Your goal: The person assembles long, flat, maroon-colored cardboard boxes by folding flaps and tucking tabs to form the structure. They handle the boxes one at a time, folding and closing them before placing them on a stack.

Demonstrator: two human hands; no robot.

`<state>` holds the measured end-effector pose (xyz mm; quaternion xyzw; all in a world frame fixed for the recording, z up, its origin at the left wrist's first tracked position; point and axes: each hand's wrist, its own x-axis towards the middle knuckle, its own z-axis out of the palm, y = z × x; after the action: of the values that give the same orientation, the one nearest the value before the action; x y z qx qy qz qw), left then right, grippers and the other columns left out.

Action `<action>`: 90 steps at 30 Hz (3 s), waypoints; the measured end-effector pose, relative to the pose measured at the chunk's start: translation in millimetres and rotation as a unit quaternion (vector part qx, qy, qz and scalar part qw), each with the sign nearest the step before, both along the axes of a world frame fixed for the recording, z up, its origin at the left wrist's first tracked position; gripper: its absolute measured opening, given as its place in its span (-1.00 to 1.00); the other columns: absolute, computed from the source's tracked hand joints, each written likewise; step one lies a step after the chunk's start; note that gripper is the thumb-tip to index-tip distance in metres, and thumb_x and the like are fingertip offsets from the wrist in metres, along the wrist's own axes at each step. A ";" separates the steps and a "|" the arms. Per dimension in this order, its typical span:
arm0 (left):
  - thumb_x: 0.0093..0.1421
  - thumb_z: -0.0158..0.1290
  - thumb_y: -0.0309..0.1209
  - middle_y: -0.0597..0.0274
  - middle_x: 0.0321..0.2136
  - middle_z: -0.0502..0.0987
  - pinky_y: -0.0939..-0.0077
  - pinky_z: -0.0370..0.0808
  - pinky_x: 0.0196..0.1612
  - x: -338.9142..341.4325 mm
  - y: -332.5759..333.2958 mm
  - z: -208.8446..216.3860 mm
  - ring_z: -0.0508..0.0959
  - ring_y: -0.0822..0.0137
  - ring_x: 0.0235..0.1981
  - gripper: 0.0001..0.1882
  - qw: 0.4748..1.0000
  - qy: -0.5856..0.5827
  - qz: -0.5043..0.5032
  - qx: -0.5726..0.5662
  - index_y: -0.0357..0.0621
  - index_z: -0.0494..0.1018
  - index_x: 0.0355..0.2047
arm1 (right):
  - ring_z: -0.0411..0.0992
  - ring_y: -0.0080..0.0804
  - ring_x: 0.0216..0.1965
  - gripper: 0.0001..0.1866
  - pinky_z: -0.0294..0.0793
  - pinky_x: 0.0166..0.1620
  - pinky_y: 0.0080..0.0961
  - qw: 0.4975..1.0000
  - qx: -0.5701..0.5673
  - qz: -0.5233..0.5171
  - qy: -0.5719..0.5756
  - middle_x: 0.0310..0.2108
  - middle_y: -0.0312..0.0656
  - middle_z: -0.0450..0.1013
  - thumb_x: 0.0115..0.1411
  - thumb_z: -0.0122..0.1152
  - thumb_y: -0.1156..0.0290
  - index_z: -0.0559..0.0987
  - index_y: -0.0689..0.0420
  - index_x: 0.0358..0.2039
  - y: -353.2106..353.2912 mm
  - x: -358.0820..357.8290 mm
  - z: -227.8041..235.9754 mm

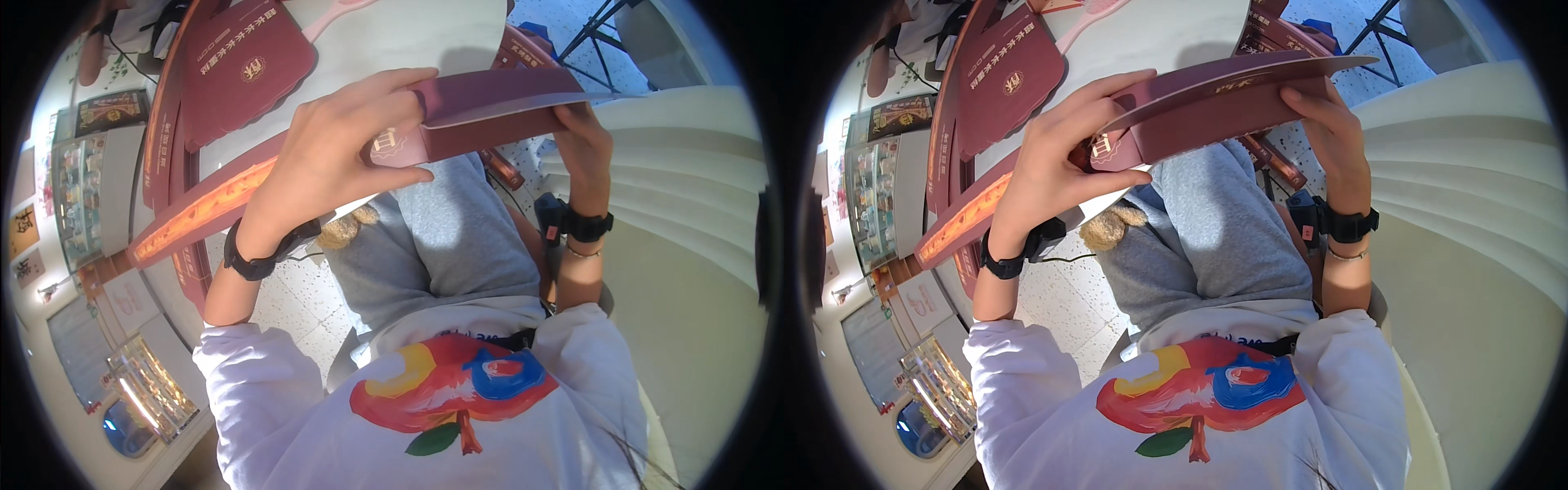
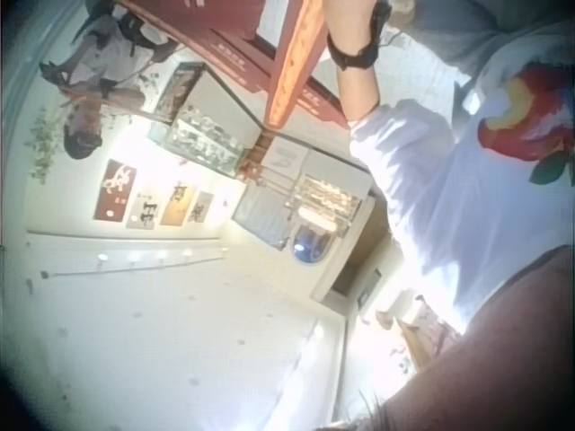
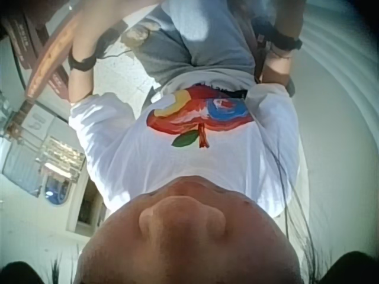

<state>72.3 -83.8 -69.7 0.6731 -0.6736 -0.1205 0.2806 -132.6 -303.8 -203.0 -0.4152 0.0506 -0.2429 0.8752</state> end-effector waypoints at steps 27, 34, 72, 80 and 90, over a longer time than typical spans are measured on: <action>-0.15 0.41 -0.30 0.00 -0.20 0.56 0.39 0.48 -0.09 -7.4 8.7 7.2 0.58 0.11 -0.23 -0.27 0.992 0.029 0.073 0.095 -0.26 0.40 0.05 | 0.42 -0.47 0.02 -0.63 0.25 0.14 -0.50 0.998 -0.055 0.006 0.037 -0.08 -0.22 0.52 0.17 0.22 0.47 0.52 0.19 0.02 -9.0 -1.4 3.8; -0.15 0.41 -0.30 0.07 -0.31 0.54 0.42 0.48 -0.22 -8.3 9.7 7.1 0.54 0.18 -0.37 -0.26 0.992 0.010 0.080 0.102 -0.25 0.39 0.05 | 0.42 -0.48 0.02 -0.62 0.27 0.13 -0.50 0.998 -0.054 0.007 0.017 -0.06 -0.21 0.51 0.17 0.22 0.49 0.51 0.22 0.03 -10.6 -2.5 -0.8; -0.24 0.42 -0.25 -0.01 -0.32 0.59 0.34 0.54 -0.26 -7.9 65.4 9.9 0.61 0.02 -0.32 -0.32 0.977 -0.103 0.166 0.085 -0.24 0.46 -0.09 | 0.21 -0.23 0.29 -0.17 0.04 0.33 -0.33 0.932 -0.315 -0.178 -0.031 0.20 0.03 0.31 0.32 -0.44 -0.26 0.27 0.20 0.27 26.6 30.6 24.3; -0.23 0.41 -0.26 -0.02 -0.32 0.59 0.33 0.55 -0.24 -13.9 54.3 24.1 0.62 0.00 -0.31 -0.34 0.975 -0.112 0.174 0.081 -0.27 0.45 -0.11 | 0.11 -0.24 0.35 -0.22 -0.03 0.35 -0.36 0.932 -0.322 -0.147 -0.073 0.28 0.02 0.21 0.24 0.13 0.02 0.15 0.19 0.34 58.5 44.3 42.6; -0.32 0.44 -0.18 -0.05 0.00 0.43 0.12 0.38 0.07 27.1 122.9 36.7 0.43 -0.08 0.02 -0.01 0.930 -0.268 0.181 0.173 -0.23 0.25 0.15 | 0.43 -0.50 0.00 -0.56 0.43 0.00 -0.55 0.965 -0.208 -0.134 0.090 0.05 -0.12 0.44 0.29 0.09 0.29 0.42 0.19 0.13 3.2 23.0 22.3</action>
<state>99.3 39.1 -33.0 0.8289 -0.5592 0.0028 -0.0143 -109.6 -300.5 -180.7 -0.5978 0.1330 -0.3246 0.7208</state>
